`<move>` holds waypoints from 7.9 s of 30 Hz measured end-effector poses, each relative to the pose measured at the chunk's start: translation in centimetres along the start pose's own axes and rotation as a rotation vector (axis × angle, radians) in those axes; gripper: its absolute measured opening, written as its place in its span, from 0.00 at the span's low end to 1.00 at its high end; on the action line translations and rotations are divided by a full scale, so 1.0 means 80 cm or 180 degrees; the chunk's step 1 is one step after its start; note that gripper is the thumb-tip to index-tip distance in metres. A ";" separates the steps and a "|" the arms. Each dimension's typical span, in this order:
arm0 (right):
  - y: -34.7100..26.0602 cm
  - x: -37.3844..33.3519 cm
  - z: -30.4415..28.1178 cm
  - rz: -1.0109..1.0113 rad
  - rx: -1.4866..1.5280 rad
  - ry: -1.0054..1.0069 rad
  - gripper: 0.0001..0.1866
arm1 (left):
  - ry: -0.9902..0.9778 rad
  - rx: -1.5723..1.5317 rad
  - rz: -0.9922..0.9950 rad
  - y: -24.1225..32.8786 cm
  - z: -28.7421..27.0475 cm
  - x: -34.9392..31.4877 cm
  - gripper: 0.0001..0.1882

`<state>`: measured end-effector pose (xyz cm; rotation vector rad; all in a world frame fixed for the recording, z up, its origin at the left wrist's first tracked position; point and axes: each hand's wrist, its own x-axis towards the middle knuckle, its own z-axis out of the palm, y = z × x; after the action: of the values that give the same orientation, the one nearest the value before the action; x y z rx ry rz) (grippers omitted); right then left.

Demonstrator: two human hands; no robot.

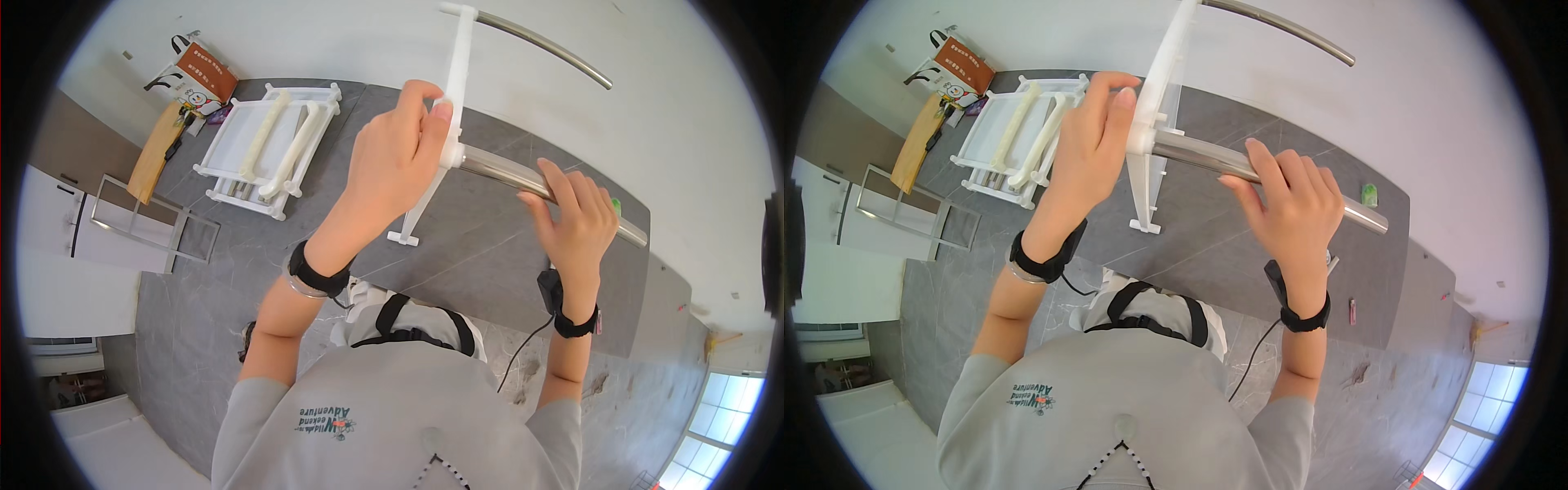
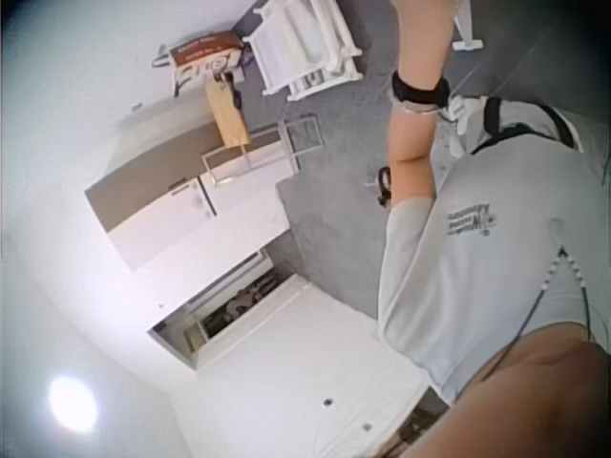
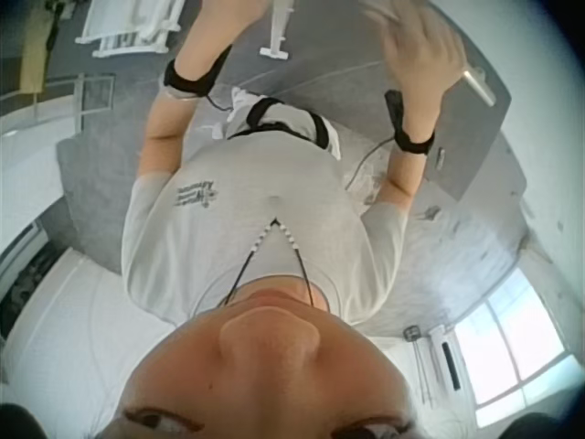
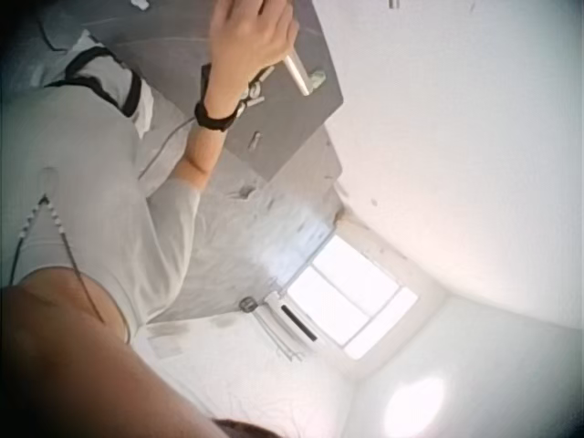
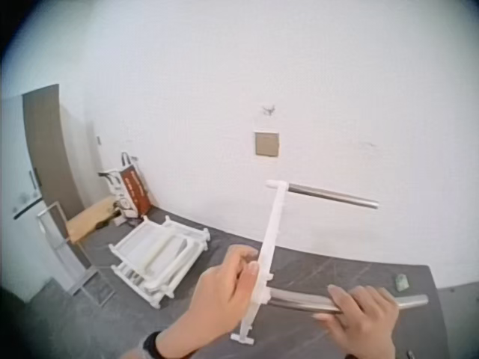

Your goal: Assembling a white plastic and metal rolling storage cart.

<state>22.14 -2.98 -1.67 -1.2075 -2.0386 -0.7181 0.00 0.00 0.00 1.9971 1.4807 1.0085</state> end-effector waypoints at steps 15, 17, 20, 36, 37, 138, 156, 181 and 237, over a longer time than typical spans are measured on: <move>0.013 -0.030 -0.015 0.0552 0.0425 -0.0039 0.16 | -0.0596 0.0237 0.0698 -0.173 0.111 -0.106 0.20; 0.011 -0.032 -0.013 0.0620 0.0463 0.0011 0.16 | -0.0385 0.0254 0.0814 -0.182 0.119 -0.106 0.16; 0.005 -0.034 -0.009 0.0600 0.0543 0.0110 0.16 | -0.0461 0.0275 0.0519 -0.192 0.129 -0.108 0.15; -0.016 -0.147 0.077 0.2395 0.2352 -0.0776 0.15 | -0.0361 0.1313 0.0368 -0.245 0.070 -0.119 0.12; -0.011 -0.163 0.089 0.2459 0.2414 -0.0901 0.15 | -0.0382 0.1407 0.0340 -0.249 0.072 -0.121 0.12; -0.297 -0.071 0.196 0.2397 0.1250 -0.1276 0.10 | 0.0099 0.0053 0.0439 -0.487 -0.108 -0.011 0.13; -0.183 -0.107 0.139 0.1954 0.1438 -0.1096 0.08 | -0.0846 -0.0203 0.0578 -0.311 -0.001 -0.103 0.12; -0.040 -0.195 0.024 0.3038 0.3262 0.1007 0.17 | -0.0570 0.1449 0.1193 -0.180 0.168 -0.138 0.22; -0.054 -0.247 0.080 0.3313 0.2685 -0.0494 0.13 | 0.0816 -0.0186 0.0406 -0.186 0.086 -0.079 0.13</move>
<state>23.78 -10.81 -21.30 -1.5091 -1.2425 0.6747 -4.77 -0.81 -16.86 2.0005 1.4446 1.3897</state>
